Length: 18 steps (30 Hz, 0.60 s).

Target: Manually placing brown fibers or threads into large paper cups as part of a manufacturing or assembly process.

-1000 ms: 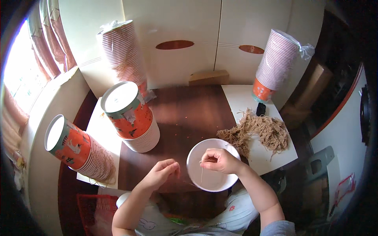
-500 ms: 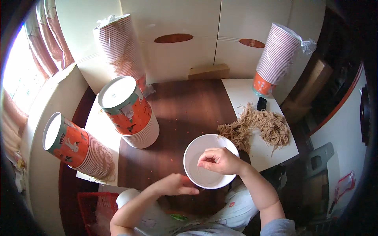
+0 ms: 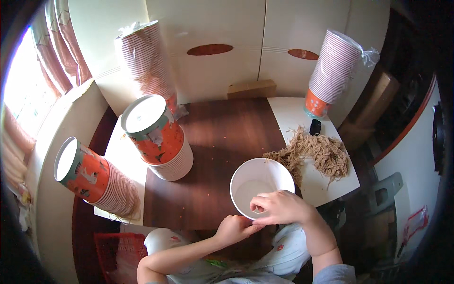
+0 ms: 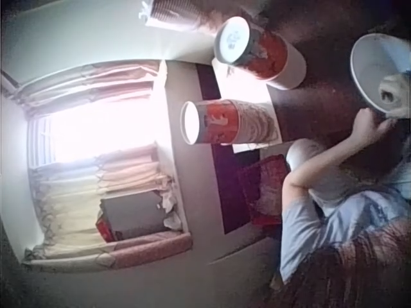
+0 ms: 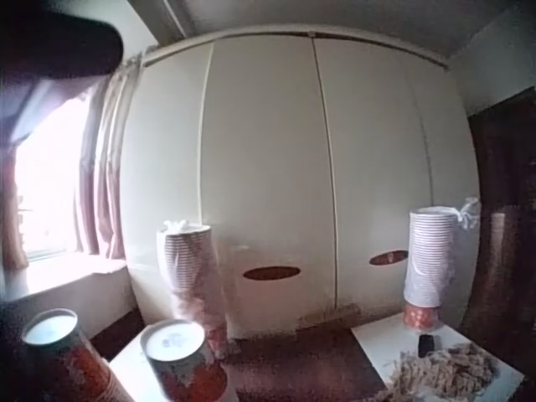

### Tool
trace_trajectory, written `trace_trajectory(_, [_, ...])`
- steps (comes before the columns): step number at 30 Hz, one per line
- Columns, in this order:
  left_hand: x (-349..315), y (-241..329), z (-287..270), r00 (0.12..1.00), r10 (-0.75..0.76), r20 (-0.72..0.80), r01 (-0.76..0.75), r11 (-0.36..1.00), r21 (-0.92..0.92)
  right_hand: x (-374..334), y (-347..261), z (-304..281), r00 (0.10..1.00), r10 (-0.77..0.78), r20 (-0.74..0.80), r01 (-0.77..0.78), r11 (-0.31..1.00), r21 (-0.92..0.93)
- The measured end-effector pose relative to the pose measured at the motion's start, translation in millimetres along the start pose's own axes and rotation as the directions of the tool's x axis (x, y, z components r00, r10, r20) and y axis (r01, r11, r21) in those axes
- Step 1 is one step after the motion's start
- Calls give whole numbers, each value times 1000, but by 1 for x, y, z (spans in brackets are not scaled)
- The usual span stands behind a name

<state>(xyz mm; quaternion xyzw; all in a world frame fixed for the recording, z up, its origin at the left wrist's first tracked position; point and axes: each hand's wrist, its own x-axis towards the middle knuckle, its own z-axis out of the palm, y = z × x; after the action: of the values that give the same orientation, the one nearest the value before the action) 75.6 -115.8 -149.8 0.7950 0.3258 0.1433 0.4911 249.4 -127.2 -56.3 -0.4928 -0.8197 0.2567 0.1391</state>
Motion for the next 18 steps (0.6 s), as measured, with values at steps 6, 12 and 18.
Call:
trace_trajectory(6, [7, -6, 9, 999, -23, -46, 23, 1000, 13, -1, 12, 13, 974, 41, 221, -29, 998, -56])
trace_trajectory(12, [9, 2, -32, 998, -50, -33, 53, 994, 96, 15, 20, 18, 984, 133, -115, -143, 987, -77])
trace_trajectory(18, [5, -8, -93, 944, 227, -239, -249, 966, -66, 27, 28, 26, 959, 66, -275, -108, 984, -140])
